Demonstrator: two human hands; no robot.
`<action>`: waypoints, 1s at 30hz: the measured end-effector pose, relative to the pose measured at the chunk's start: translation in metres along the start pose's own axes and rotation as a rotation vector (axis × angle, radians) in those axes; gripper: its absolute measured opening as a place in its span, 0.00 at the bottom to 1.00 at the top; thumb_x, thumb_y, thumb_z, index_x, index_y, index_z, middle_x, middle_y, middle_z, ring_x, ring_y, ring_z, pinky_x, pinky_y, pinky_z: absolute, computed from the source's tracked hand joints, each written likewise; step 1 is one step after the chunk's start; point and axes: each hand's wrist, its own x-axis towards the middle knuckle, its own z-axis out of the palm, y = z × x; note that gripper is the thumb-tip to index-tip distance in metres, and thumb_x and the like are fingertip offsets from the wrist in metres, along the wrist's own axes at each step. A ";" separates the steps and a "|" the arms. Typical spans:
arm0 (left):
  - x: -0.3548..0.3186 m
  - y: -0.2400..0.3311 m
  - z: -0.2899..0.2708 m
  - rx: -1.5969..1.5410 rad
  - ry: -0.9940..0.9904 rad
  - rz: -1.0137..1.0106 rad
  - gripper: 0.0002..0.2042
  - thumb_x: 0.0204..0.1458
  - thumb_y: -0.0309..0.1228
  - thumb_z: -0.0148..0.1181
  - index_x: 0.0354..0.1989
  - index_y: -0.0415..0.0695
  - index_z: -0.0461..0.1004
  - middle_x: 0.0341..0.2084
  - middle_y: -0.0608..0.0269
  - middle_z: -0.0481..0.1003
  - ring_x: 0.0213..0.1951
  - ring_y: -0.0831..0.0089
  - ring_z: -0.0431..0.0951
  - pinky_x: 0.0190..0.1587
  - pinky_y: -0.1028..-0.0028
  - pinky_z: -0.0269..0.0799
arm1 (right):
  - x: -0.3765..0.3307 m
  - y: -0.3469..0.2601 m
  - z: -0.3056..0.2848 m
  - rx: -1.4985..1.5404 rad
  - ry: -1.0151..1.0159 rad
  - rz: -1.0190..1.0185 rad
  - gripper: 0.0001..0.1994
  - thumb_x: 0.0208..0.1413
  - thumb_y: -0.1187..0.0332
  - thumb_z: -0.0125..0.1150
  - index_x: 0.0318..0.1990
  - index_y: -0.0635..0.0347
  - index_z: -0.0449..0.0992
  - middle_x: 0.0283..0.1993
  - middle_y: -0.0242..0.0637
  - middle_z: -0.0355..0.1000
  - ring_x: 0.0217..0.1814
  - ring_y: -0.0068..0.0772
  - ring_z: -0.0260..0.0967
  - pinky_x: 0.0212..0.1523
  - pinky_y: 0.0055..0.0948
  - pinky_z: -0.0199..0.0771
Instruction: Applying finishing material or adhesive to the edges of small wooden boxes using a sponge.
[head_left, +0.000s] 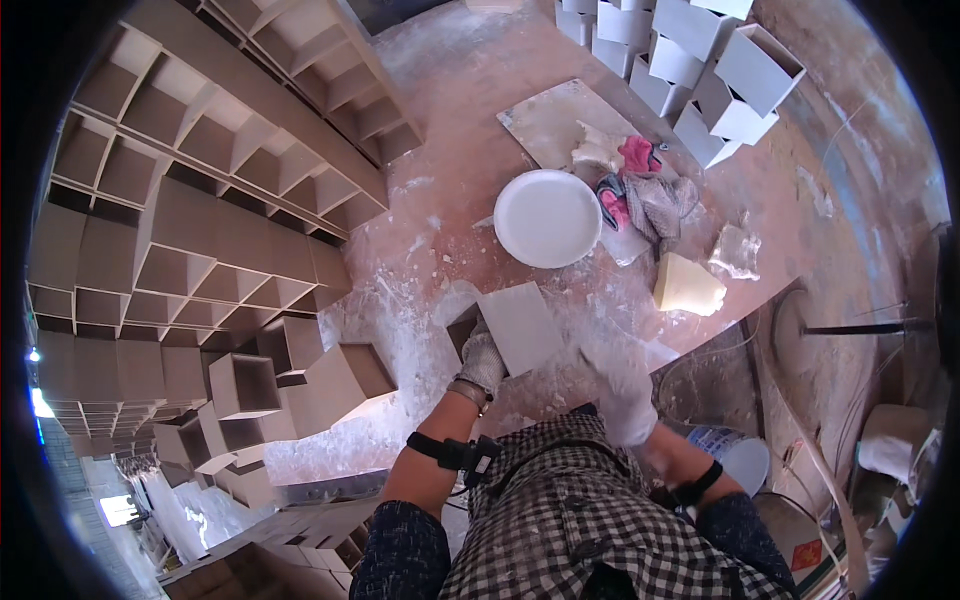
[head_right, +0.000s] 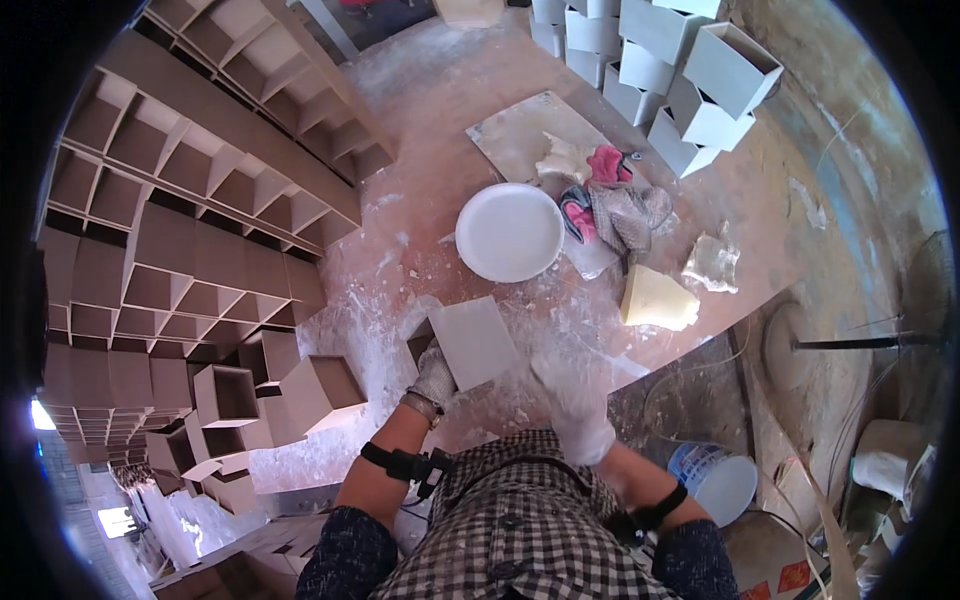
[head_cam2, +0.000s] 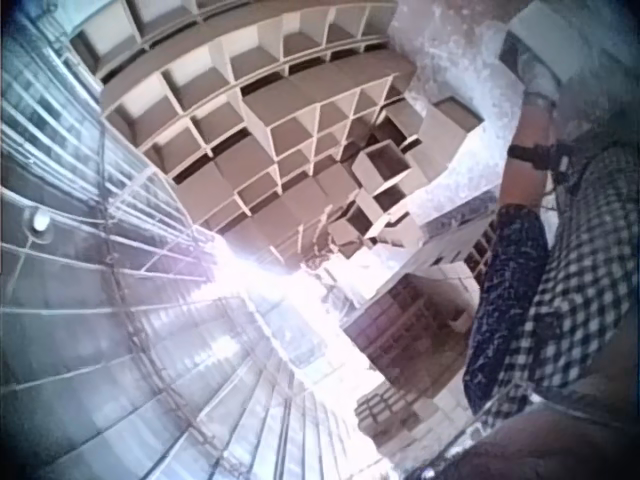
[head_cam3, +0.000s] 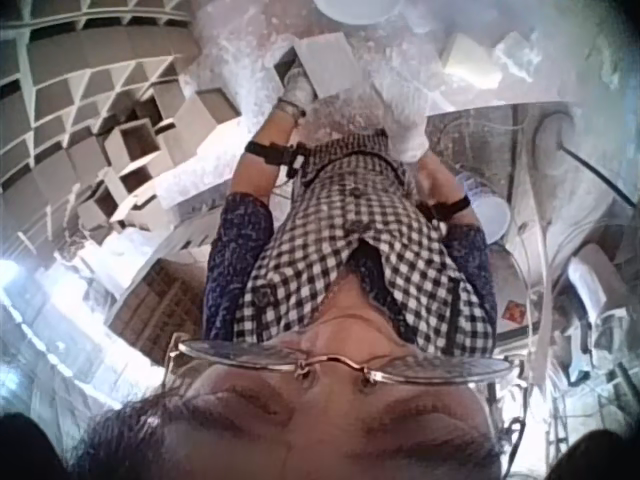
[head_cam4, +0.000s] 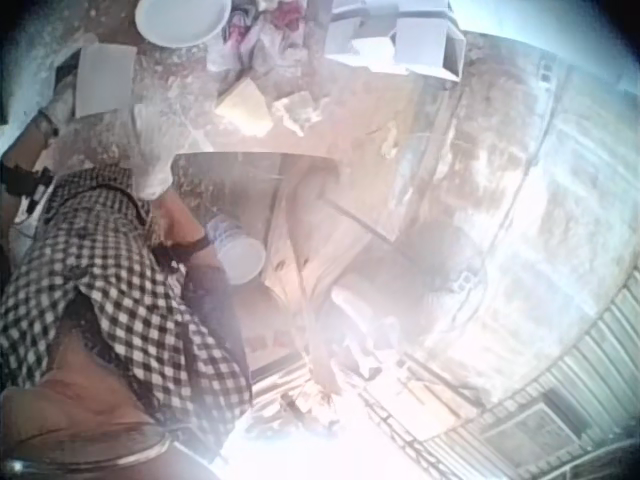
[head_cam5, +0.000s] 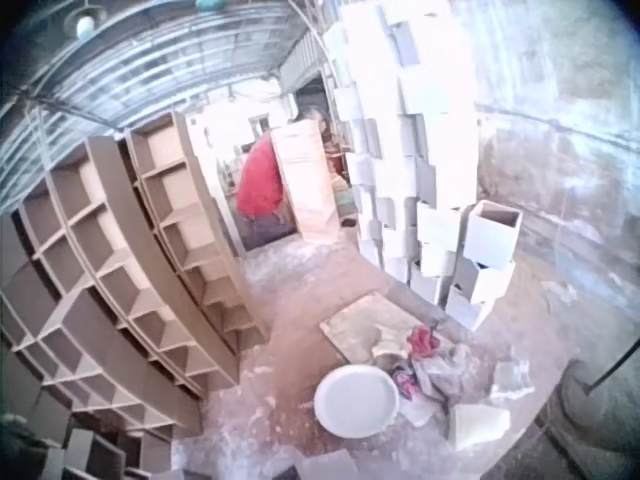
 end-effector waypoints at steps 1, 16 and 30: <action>0.003 -0.009 -0.009 0.002 0.008 0.003 0.17 0.65 0.36 0.41 0.58 0.43 0.65 0.48 0.59 0.73 0.48 0.67 0.75 0.50 0.70 0.73 | 0.028 -0.031 0.009 -0.432 -0.059 -0.270 0.09 0.53 0.72 0.55 0.42 0.57 0.72 0.37 0.41 0.71 0.39 0.43 0.69 0.39 0.36 0.69; -0.018 0.097 0.030 1.531 -0.280 0.084 0.22 0.63 0.38 0.41 0.63 0.43 0.61 0.59 0.57 0.67 0.59 0.64 0.67 0.60 0.67 0.62 | -0.008 -0.033 0.007 -1.014 -0.307 -0.444 0.17 0.46 0.75 0.60 0.46 0.56 0.72 0.39 0.37 0.69 0.47 0.39 0.68 0.43 0.31 0.71; -0.002 0.054 0.016 1.477 -0.311 0.177 0.18 0.65 0.34 0.37 0.59 0.44 0.63 0.57 0.58 0.67 0.57 0.66 0.67 0.60 0.69 0.60 | 0.107 -0.044 0.075 -1.013 -0.260 -0.397 0.10 0.58 0.73 0.43 0.40 0.52 0.74 0.38 0.35 0.71 0.39 0.42 0.70 0.40 0.36 0.70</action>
